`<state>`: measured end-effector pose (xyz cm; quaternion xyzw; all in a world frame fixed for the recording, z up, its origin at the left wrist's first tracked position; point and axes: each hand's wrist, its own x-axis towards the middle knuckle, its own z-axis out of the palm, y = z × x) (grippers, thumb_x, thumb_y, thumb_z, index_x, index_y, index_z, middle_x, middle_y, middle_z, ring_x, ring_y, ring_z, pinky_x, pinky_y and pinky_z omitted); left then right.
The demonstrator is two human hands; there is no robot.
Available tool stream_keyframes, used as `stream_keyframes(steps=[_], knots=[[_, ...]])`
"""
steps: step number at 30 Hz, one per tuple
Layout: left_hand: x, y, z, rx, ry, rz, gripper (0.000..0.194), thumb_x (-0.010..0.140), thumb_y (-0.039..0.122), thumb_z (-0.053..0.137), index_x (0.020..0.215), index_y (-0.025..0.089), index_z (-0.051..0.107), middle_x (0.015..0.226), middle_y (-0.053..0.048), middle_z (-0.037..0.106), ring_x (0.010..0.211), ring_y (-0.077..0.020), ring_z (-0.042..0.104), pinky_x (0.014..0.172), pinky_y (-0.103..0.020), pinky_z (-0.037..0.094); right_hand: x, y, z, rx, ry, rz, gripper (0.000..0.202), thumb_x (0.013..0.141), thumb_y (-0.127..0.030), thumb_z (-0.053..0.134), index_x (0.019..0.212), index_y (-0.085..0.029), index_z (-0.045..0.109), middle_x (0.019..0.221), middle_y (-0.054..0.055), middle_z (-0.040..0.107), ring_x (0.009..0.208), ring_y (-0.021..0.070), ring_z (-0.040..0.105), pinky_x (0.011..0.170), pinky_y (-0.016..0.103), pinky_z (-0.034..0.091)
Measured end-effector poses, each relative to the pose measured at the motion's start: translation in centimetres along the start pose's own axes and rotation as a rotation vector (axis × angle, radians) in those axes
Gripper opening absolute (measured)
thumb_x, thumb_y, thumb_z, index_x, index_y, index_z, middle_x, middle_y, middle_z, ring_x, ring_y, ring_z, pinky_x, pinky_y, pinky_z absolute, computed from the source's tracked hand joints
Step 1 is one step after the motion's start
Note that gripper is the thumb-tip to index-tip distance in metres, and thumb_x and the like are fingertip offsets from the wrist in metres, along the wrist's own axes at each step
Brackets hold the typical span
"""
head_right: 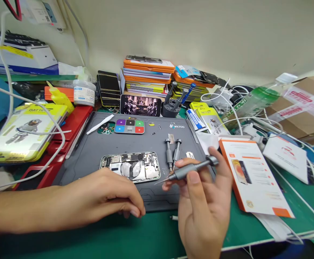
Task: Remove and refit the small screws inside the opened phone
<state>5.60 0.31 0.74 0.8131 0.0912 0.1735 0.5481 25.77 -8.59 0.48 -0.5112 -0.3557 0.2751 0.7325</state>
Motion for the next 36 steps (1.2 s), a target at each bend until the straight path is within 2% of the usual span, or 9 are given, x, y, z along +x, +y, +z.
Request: stream_keyframes(steps=[3,5,8,10,14,18,26,31,36], knots=[[-0.2,-0.3,0.1,0.037,-0.051,-0.02,0.014,0.106,0.018,0.068,0.105,0.014,0.081,0.097,-0.008,0.086,0.086,-0.0169,0.082,0.079,-0.019,0.058,-0.2,0.6,0.3,-0.269,0.011,-0.386,0.059,0.1,-0.013,0.07,0.15,-0.04,0.057,0.124,0.004,0.068,0.097,0.0168,0.072,0.076,0.03,0.069],[-0.5,-0.4,0.3,0.042,-0.094,-0.021,0.014,0.106,0.02,0.068,0.103,0.014,0.081,0.096,-0.008,0.086,0.085,-0.0177,0.082,0.078,-0.02,0.057,-0.1,1.0,0.4,-0.41,-0.072,-0.517,0.071,0.097,-0.007,0.07,0.155,-0.044,0.051,0.135,0.004,0.063,0.099,0.0166,0.072,0.079,0.032,0.069],[-0.8,-0.4,0.4,0.064,-0.146,-0.009,0.018,0.108,0.025,0.067,0.102,0.015,0.081,0.095,-0.007,0.086,0.082,-0.018,0.082,0.074,-0.021,0.056,0.0,1.6,0.3,-0.542,-0.189,-0.528,0.078,0.098,-0.004,0.066,0.162,-0.042,0.041,0.124,0.005,0.065,0.103,0.0202,0.074,0.079,0.036,0.069],[-0.8,-0.4,0.4,0.089,-0.168,-0.016,0.022,0.109,0.028,0.065,0.102,0.015,0.08,0.094,-0.007,0.086,0.081,-0.0179,0.081,0.072,-0.021,0.055,-0.1,2.0,0.2,-0.608,-0.236,-0.514,0.075,0.099,-0.004,0.065,0.161,-0.039,0.041,0.12,0.007,0.067,0.107,0.0228,0.074,0.082,0.04,0.069],[-0.7,-0.3,0.2,0.112,-0.181,-0.047,0.027,0.111,0.031,0.061,0.101,0.015,0.08,0.095,-0.006,0.085,0.083,-0.017,0.08,0.072,-0.02,0.054,-0.1,2.6,-0.1,-0.652,-0.298,-0.483,0.071,0.101,-0.006,0.064,0.161,-0.038,0.04,0.131,0.01,0.067,0.111,0.0235,0.074,0.082,0.041,0.069],[-0.5,-0.3,0.1,0.103,-0.181,-0.057,0.023,0.11,0.028,0.064,0.101,0.013,0.08,0.096,-0.007,0.085,0.084,-0.0167,0.08,0.074,-0.019,0.053,0.0,2.9,-0.2,-0.657,-0.337,-0.449,0.071,0.103,-0.008,0.062,0.162,-0.039,0.037,0.138,0.01,0.066,0.111,0.0223,0.073,0.084,0.041,0.069],[-0.3,-0.5,0.3,0.102,-0.153,-0.038,0.021,0.109,0.023,0.064,0.1,0.012,0.079,0.095,-0.008,0.084,0.084,-0.0166,0.08,0.076,-0.019,0.054,0.0,2.7,0.0,-0.703,-0.308,-0.452,0.07,0.104,-0.012,0.064,0.163,-0.038,0.038,0.152,0.01,0.062,0.114,0.024,0.074,0.088,0.045,0.07],[-0.4,-0.6,0.4,0.094,-0.153,-0.031,0.021,0.109,0.026,0.065,0.099,0.012,0.079,0.095,-0.009,0.084,0.084,-0.0173,0.08,0.075,-0.02,0.053,0.1,2.2,0.1,-0.867,-0.277,-0.6,0.078,0.1,-0.014,0.073,0.165,-0.041,0.04,0.148,0.005,0.067,0.105,0.0234,0.076,0.088,0.042,0.07],[-0.4,-0.7,0.5,0.085,-0.158,-0.052,0.021,0.108,0.028,0.066,0.099,0.014,0.079,0.096,-0.008,0.084,0.085,-0.0185,0.08,0.076,-0.021,0.055,0.0,1.7,0.3,-0.935,-0.256,-0.703,0.077,0.102,-0.006,0.065,0.167,-0.039,0.041,0.143,0.003,0.074,0.107,0.0242,0.078,0.093,0.041,0.068]])
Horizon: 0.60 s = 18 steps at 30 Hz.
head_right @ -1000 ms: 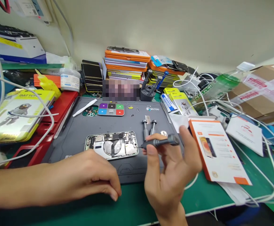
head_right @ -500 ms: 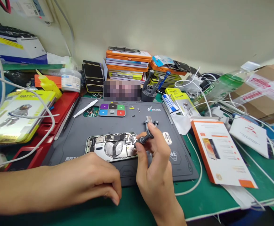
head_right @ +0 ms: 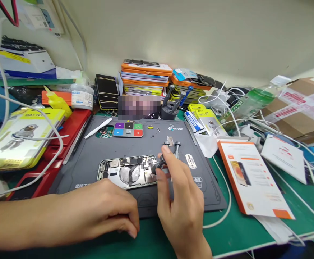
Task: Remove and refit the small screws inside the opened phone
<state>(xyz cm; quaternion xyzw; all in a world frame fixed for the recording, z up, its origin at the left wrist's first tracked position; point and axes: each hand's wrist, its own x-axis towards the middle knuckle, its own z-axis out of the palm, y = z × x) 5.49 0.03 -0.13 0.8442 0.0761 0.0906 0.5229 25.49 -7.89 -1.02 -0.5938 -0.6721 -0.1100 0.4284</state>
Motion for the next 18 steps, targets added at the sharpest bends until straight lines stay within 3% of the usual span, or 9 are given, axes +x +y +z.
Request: stream_keyframes(steps=[5,9,12,18], knots=[[-0.03,-0.04,0.2,-0.001,0.02,-0.01,0.02,0.109,0.028,0.066,0.098,0.017,0.079,0.095,-0.007,0.085,0.084,-0.0176,0.08,0.078,-0.021,0.056,0.11,-0.07,-0.12,-0.067,0.072,-0.018,0.081,0.097,-0.006,0.075,0.164,-0.039,0.046,0.135,0.003,0.076,0.1,0.0234,0.079,0.086,0.038,0.068],[0.07,0.01,0.13,0.007,0.007,-0.013,0.019,0.108,0.028,0.067,0.099,0.016,0.079,0.095,-0.008,0.084,0.085,-0.0183,0.081,0.076,-0.021,0.056,0.08,0.25,-0.3,-0.044,0.027,-0.08,0.081,0.098,-0.002,0.071,0.166,-0.036,0.043,0.143,0.006,0.071,0.112,0.0243,0.076,0.097,0.04,0.066],[0.09,0.03,0.04,0.004,0.001,-0.002,0.017,0.106,0.025,0.069,0.099,0.014,0.079,0.095,-0.008,0.084,0.085,-0.0186,0.081,0.075,-0.02,0.056,0.07,0.33,-0.3,-0.044,0.021,-0.102,0.086,0.097,0.0,0.071,0.168,-0.036,0.04,0.137,0.005,0.075,0.105,0.0228,0.078,0.091,0.038,0.067],[0.17,-0.28,0.12,-0.075,0.006,-0.032,0.015,0.106,0.025,0.07,0.098,0.016,0.079,0.093,-0.007,0.085,0.079,-0.0167,0.079,0.072,-0.02,0.056,0.16,-0.04,-0.39,-0.036,0.039,-0.021,0.075,0.1,-0.004,0.065,0.163,-0.041,0.048,0.137,0.002,0.077,0.104,0.0247,0.079,0.09,0.04,0.067]])
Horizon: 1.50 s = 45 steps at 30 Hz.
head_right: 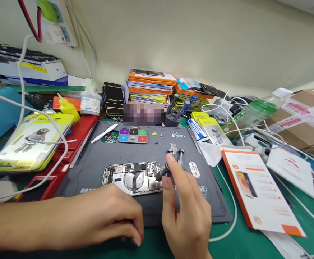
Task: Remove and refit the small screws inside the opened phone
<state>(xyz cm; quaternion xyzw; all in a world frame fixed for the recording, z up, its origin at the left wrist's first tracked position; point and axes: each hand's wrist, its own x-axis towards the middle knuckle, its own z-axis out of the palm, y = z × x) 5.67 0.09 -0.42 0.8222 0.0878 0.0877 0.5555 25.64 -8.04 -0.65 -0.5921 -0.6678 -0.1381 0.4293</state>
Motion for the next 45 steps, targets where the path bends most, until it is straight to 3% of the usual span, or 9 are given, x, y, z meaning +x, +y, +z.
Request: stream_keyframes(steps=[5,12,21,24,29,32,35,40,45], knots=[[0.3,0.0,0.0,-0.125,-0.004,-0.131,0.012,0.103,0.018,0.069,0.097,0.016,0.079,0.088,-0.006,0.083,0.067,-0.0133,0.074,0.066,-0.018,0.056,-0.2,-0.1,0.0,0.031,0.002,0.029,0.074,0.1,-0.004,0.065,0.162,-0.042,0.051,0.137,0.002,0.076,0.105,0.0248,0.078,0.09,0.041,0.066],[0.3,0.1,-0.1,-0.198,0.051,-0.148,0.017,0.103,0.026,0.071,0.101,0.015,0.084,0.088,-0.008,0.082,0.074,-0.0151,0.075,0.071,-0.019,0.058,-0.4,-0.3,0.0,0.076,0.02,0.048,0.075,0.1,-0.002,0.063,0.161,-0.044,0.051,0.139,0.001,0.075,0.109,0.0252,0.076,0.092,0.042,0.066],[0.3,0.1,-0.3,-0.515,0.188,-0.216,0.019,0.096,0.032,0.081,0.1,0.014,0.085,0.089,-0.007,0.083,0.077,-0.0148,0.074,0.075,-0.022,0.062,-0.9,-0.2,-0.1,0.139,-0.012,0.131,0.067,0.104,-0.011,0.061,0.162,-0.041,0.05,0.141,0.003,0.074,0.117,0.0265,0.075,0.102,0.046,0.061],[0.4,0.1,-0.3,-0.621,0.219,-0.222,0.019,0.093,0.032,0.084,0.099,0.014,0.085,0.091,-0.006,0.083,0.079,-0.0135,0.074,0.078,-0.021,0.063,-1.2,0.1,0.0,0.139,-0.059,0.137,0.068,0.105,-0.015,0.062,0.166,-0.038,0.043,0.142,0.006,0.073,0.112,0.027,0.077,0.099,0.047,0.064],[0.5,0.4,-0.3,-0.778,0.26,-0.266,0.025,0.091,0.038,0.087,0.091,0.013,0.083,0.086,-0.004,0.081,0.073,-0.0103,0.073,0.076,-0.02,0.063,-1.6,0.5,0.6,0.087,-0.05,0.192,0.073,0.099,-0.024,0.075,0.165,-0.032,0.043,0.124,0.01,0.079,0.097,0.0286,0.082,0.085,0.046,0.069],[0.6,0.4,-0.3,-0.797,0.276,-0.29,0.028,0.09,0.039,0.088,0.087,0.012,0.081,0.082,-0.003,0.08,0.067,-0.0094,0.072,0.07,-0.02,0.063,-1.4,0.0,0.5,0.255,0.057,0.311,0.062,0.098,-0.024,0.075,0.155,-0.027,0.052,0.108,0.008,0.08,0.086,0.0261,0.082,0.075,0.041,0.07],[0.8,0.3,-0.4,-0.754,0.3,-0.297,0.029,0.092,0.041,0.086,0.087,0.013,0.081,0.082,-0.003,0.08,0.064,-0.0096,0.072,0.068,-0.02,0.063,-1.1,-0.8,-0.2,0.502,0.18,0.408,0.062,0.1,-0.02,0.072,0.155,-0.033,0.048,0.104,0.004,0.079,0.078,0.0186,0.079,0.071,0.032,0.069],[0.6,0.1,-0.5,-0.681,0.332,-0.303,0.023,0.089,0.036,0.087,0.089,0.013,0.084,0.083,-0.004,0.082,0.066,-0.0112,0.074,0.069,-0.022,0.064,-1.4,-1.3,-1.0,0.664,0.109,0.447,0.06,0.104,-0.02,0.068,0.157,-0.037,0.045,0.101,0.003,0.08,0.095,0.018,0.078,0.072,0.025,0.065],[0.6,0.3,-0.5,-0.669,0.337,-0.329,0.014,0.089,0.028,0.085,0.089,0.014,0.086,0.076,-0.002,0.08,0.066,-0.0108,0.074,0.069,-0.02,0.063,-1.6,-1.6,-0.7,0.723,0.054,0.428,0.06,0.104,-0.018,0.066,0.156,-0.038,0.043,0.105,0.002,0.08,0.086,0.0148,0.077,0.07,0.023,0.066]])
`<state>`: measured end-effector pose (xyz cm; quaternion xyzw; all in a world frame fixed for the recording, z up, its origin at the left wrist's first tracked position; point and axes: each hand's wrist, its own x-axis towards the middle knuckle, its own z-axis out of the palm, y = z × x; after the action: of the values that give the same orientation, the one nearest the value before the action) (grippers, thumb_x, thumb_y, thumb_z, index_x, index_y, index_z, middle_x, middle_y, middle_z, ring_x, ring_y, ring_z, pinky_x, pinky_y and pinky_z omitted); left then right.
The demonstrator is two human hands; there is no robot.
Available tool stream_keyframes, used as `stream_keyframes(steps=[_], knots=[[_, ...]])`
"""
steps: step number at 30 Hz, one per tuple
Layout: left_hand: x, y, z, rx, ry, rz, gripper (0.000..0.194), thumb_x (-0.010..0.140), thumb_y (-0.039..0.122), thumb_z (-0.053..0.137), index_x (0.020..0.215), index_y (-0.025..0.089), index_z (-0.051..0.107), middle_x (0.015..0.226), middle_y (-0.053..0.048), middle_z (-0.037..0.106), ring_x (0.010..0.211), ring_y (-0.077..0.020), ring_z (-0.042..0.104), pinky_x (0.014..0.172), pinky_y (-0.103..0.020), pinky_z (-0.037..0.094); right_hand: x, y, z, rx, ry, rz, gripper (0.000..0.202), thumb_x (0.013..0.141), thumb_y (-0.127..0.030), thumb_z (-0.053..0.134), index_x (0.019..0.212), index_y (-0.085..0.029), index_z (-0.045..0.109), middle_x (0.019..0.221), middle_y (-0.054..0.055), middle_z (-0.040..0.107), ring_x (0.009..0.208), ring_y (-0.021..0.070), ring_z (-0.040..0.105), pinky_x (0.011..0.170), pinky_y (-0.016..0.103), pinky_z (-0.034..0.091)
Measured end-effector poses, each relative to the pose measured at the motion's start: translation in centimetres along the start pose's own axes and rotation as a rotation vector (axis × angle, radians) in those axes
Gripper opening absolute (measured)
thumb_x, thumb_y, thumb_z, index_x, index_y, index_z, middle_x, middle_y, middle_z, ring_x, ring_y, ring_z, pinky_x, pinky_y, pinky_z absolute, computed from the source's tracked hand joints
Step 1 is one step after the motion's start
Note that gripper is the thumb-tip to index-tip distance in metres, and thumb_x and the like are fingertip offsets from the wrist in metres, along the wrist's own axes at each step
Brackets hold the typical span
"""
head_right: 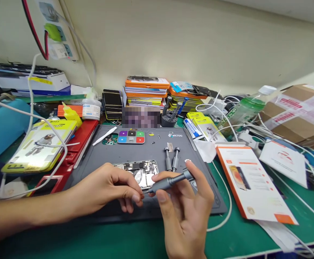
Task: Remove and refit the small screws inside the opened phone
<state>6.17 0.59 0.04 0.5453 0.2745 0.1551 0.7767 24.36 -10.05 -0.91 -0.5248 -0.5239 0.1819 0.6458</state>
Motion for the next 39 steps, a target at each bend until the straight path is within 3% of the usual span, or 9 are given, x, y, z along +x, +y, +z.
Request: stream_keyframes(steps=[6,12,17,21,28,34,39], knots=[[0.0,0.2,0.1,-0.032,-0.004,-0.006,0.016,0.087,0.029,0.087,0.088,0.014,0.085,0.077,-0.002,0.08,0.067,-0.0115,0.075,0.07,-0.021,0.064,-0.2,-0.4,0.2,0.015,0.026,0.048,0.057,0.104,-0.021,0.068,0.152,-0.04,0.046,0.104,0.001,0.08,0.088,0.017,0.079,0.071,0.026,0.068],[-0.1,0.6,0.4,-0.078,0.01,0.003,0.019,0.087,0.031,0.088,0.088,0.013,0.084,0.08,-0.005,0.081,0.072,-0.014,0.077,0.072,-0.022,0.065,0.3,-0.3,-0.3,0.053,0.059,0.144,0.055,0.104,-0.028,0.07,0.152,-0.041,0.046,0.105,0.003,0.08,0.065,0.0146,0.071,0.051,0.024,0.06],[-0.4,0.9,0.4,-0.029,-0.003,0.019,0.02,0.089,0.032,0.087,0.091,0.013,0.085,0.081,-0.005,0.082,0.075,-0.0142,0.078,0.074,-0.021,0.065,0.6,-0.3,-0.1,0.189,0.078,0.189,0.054,0.102,-0.027,0.073,0.149,-0.041,0.051,0.103,0.003,0.081,0.082,0.0171,0.078,0.069,0.027,0.069],[-0.5,1.0,0.4,-0.005,-0.012,0.029,0.016,0.091,0.029,0.085,0.093,0.013,0.086,0.084,-0.005,0.082,0.077,-0.0139,0.078,0.075,-0.021,0.065,1.1,-0.1,-0.1,0.269,0.059,0.253,0.054,0.101,-0.027,0.074,0.149,-0.041,0.052,0.103,0.003,0.08,0.079,0.0165,0.077,0.068,0.029,0.071],[-0.7,0.9,0.4,0.051,-0.016,0.038,0.02,0.095,0.035,0.083,0.098,0.015,0.085,0.084,-0.003,0.082,0.077,-0.0132,0.077,0.077,-0.021,0.064,0.6,-0.2,-0.3,0.232,0.055,0.189,0.056,0.103,-0.024,0.071,0.153,-0.039,0.049,0.106,0.005,0.078,0.091,0.0214,0.078,0.065,0.031,0.07],[-0.7,0.9,0.3,0.073,-0.005,0.021,0.023,0.096,0.038,0.081,0.102,0.016,0.087,0.089,-0.004,0.084,0.079,-0.0149,0.078,0.079,-0.022,0.064,0.6,-0.3,-0.4,0.176,0.08,0.168,0.056,0.103,-0.024,0.072,0.151,-0.039,0.05,0.103,0.004,0.08,0.089,0.0191,0.078,0.07,0.029,0.07],[-0.6,1.0,0.3,0.083,-0.01,0.033,0.019,0.096,0.034,0.081,0.1,0.017,0.088,0.087,-0.004,0.084,0.078,-0.0148,0.077,0.078,-0.022,0.064,0.6,-0.3,-0.4,0.13,0.08,0.148,0.055,0.102,-0.026,0.072,0.151,-0.04,0.05,0.102,0.004,0.08,0.087,0.0203,0.078,0.062,0.027,0.067]])
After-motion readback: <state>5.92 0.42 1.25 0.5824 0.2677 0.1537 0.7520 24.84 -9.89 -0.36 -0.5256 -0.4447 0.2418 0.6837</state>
